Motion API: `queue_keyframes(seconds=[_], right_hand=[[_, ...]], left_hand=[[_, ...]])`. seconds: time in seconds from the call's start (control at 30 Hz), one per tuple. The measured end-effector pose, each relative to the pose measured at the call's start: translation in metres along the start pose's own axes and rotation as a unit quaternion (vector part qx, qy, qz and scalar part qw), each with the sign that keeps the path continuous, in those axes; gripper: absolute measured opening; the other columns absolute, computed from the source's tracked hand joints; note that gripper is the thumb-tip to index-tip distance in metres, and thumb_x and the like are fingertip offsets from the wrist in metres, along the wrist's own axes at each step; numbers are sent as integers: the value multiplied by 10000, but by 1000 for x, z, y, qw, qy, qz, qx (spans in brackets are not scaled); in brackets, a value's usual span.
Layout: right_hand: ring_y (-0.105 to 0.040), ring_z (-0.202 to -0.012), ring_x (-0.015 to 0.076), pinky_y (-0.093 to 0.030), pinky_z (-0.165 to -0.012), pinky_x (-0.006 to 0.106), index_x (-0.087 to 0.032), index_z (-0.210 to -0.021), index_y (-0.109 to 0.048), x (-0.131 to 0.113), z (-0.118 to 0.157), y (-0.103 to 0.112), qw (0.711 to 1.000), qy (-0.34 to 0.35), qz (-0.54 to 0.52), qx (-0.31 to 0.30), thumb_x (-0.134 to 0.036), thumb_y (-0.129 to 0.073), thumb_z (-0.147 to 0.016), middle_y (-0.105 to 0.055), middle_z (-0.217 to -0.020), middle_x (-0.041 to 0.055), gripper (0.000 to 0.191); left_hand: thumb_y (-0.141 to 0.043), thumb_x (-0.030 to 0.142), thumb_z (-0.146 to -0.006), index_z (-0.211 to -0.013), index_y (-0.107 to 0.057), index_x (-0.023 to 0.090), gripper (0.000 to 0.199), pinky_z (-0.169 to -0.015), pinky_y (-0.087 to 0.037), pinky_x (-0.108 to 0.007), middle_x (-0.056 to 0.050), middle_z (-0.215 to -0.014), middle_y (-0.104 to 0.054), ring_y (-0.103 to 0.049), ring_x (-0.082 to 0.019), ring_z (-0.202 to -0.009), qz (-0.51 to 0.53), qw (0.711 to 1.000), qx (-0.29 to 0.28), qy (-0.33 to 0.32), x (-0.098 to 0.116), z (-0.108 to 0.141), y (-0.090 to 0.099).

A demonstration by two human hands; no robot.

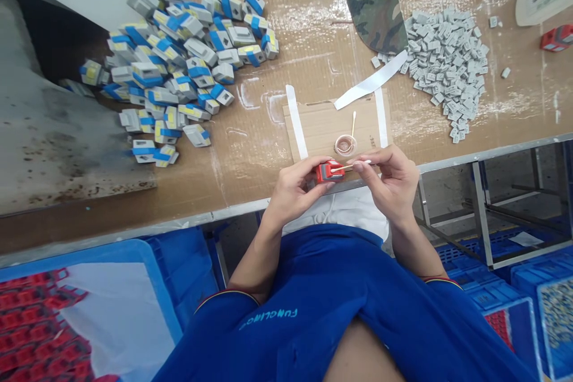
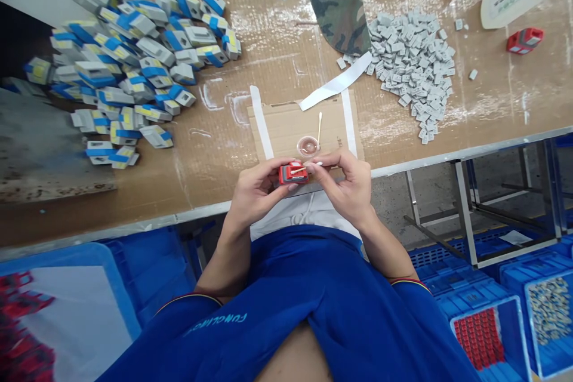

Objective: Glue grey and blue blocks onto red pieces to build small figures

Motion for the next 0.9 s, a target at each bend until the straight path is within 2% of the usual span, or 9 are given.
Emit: queue_keyframes(seconds=[0.2, 0.47, 0.63, 0.9], right_hand=[[-845, -850, 195, -694, -730, 321, -269, -982, -731, 1, 0, 0, 999, 28, 21, 9, -349, -805, -989, -847, -929, 7, 109], [-856, -855, 202, -721, -768, 345, -269, -967, -724, -9, -1, -2, 995, 82, 52, 6, -266, -779, -1000, -861, -925, 9, 64], [-864, -902, 206, -712, -801, 337, -273, -994, -739, -12, 0, -1, 994, 101, 38, 1, -176, -805, -962, -869, -941, 10, 122], [-867, -888, 210, -721, -766, 345, -272, -985, -726, -13, 0, -2, 990, 127, 57, -5, -166, -787, -971, -870, -945, 15, 124]], left_hand=[[-849, 301, -914, -1334, -757, 185, 445, -961, -685, -360, -134, -1246, -824, -818, -256, -1094, -1, 1000, -3, 7, -2, 1, 0], [-854, 296, -912, -1316, -764, 184, 429, -962, -686, -364, -136, -1253, -824, -816, -262, -1105, 0, 1000, 0, 13, 1, 1, 0], [-859, 285, -907, -1317, -764, 178, 434, -963, -689, -359, -132, -1248, -824, -817, -252, -1092, 8, 1000, 0, 11, 2, 1, -1], [-863, 298, -910, -1313, -765, 178, 431, -964, -696, -357, -135, -1242, -827, -819, -252, -1094, 1, 1000, 1, 11, 2, 0, 0]])
Point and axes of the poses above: each hand's wrist, its own z-axis away from the middle knuckle, its own y-axis out of the back of the hand, x = y × z, the point moved 2 cm from there along -z, towards the middle knuckle
